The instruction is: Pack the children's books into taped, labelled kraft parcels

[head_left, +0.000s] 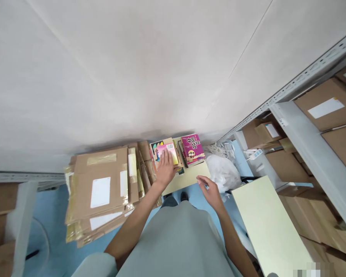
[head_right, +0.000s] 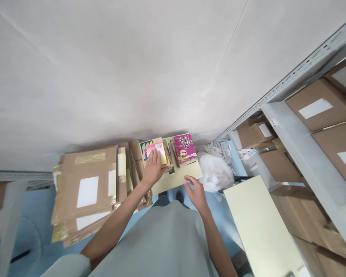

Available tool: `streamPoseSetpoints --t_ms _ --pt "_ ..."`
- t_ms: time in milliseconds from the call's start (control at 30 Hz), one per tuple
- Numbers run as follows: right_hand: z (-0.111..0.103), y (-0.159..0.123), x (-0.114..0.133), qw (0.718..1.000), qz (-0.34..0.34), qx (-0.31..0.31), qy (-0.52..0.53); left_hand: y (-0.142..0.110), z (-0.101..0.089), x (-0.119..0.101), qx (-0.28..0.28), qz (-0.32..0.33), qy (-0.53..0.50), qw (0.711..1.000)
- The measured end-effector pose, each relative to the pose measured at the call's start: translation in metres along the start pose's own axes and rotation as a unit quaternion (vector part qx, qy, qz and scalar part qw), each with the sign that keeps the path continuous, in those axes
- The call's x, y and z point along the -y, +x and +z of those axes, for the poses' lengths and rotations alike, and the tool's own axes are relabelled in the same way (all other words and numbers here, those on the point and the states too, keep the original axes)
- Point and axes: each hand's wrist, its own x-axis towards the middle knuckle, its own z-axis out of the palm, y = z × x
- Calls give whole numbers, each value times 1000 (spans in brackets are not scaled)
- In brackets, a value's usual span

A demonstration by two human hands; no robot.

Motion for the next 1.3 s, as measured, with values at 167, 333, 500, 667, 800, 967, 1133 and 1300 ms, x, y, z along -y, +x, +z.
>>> streamPoseSetpoints --t_ms 167,333,500,667,800,967,1133,1300 --pt "5 -7 7 999 25 -27 -5 -18 5 -9 5 12 77 997" --pt "9 -27 3 998 51 -47 -11 -38 1 -17 4 44 56 997" --pt "1 -56 -9 994 75 -78 -2 -48 -1 -34 52 57 -14 997" --pt "-32 -85 -31 986 97 -135 2 -42 14 -83 170 118 -117 971" --pt "-72 -110 -56 972 123 -200 0 -34 37 -145 289 189 -216 913" --pt "-136 -151 -93 958 132 -252 28 -25 76 -252 424 243 -305 818" --pt "-213 -198 -127 906 106 -371 176 -22 133 -383 434 204 -395 783" --pt "-294 -239 -153 831 77 -487 258 -47 176 -484 494 124 -444 737"
